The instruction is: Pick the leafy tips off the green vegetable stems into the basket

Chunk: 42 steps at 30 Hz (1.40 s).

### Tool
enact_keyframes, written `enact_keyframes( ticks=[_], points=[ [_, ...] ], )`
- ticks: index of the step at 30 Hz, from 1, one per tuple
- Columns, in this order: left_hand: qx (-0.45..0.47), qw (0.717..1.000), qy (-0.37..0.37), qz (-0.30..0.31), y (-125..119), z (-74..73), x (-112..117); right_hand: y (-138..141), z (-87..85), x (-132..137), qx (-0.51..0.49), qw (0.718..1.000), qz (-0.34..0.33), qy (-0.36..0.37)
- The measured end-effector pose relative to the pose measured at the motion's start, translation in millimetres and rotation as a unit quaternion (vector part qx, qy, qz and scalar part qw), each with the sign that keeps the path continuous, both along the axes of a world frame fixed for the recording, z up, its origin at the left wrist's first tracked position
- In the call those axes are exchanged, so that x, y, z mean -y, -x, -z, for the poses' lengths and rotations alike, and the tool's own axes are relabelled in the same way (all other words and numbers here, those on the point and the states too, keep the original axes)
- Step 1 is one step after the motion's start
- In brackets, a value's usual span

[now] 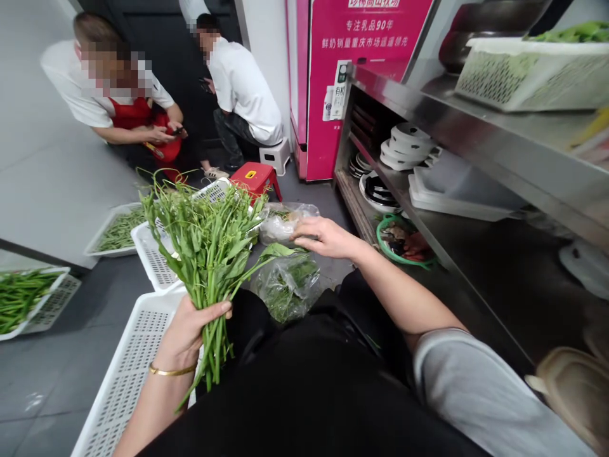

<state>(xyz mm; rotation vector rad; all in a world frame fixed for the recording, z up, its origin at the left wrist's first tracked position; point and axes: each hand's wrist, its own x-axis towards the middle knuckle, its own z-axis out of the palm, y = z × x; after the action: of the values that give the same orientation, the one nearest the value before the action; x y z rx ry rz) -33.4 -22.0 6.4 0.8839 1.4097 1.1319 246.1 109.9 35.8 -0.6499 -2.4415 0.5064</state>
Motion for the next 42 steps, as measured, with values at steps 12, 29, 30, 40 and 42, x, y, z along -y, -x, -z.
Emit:
enact_keyframes(
  ticks=[12, 29, 30, 40, 42],
  points=[
    [-0.006, 1.0, 0.014, -0.009, -2.7, -0.9, -2.7, -6.4, 2.9, 1.5, 0.046, 0.968, -0.067, 0.237],
    [0.008, 0.999, 0.024, -0.021, 5.3, 12.6, -0.5, 3.8, 5.4, 4.4, 0.053, 0.921, -0.112, 0.37],
    [0.013, 0.999, 0.026, -0.023, 4.8, 12.6, -1.1, 3.9, 5.9, 4.6, 0.057, 0.919, -0.113, 0.373],
    [0.014, 0.999, 0.042, -0.023, 7.9, 21.0, -5.1, -12.5, 4.4, 5.5, 0.074, 0.868, -0.165, 0.463],
    [0.012, 0.999, 0.042, -0.027, 9.4, 21.3, -5.0, -16.2, 1.6, 7.4, 0.08, 0.871, -0.168, 0.454]
  ],
)
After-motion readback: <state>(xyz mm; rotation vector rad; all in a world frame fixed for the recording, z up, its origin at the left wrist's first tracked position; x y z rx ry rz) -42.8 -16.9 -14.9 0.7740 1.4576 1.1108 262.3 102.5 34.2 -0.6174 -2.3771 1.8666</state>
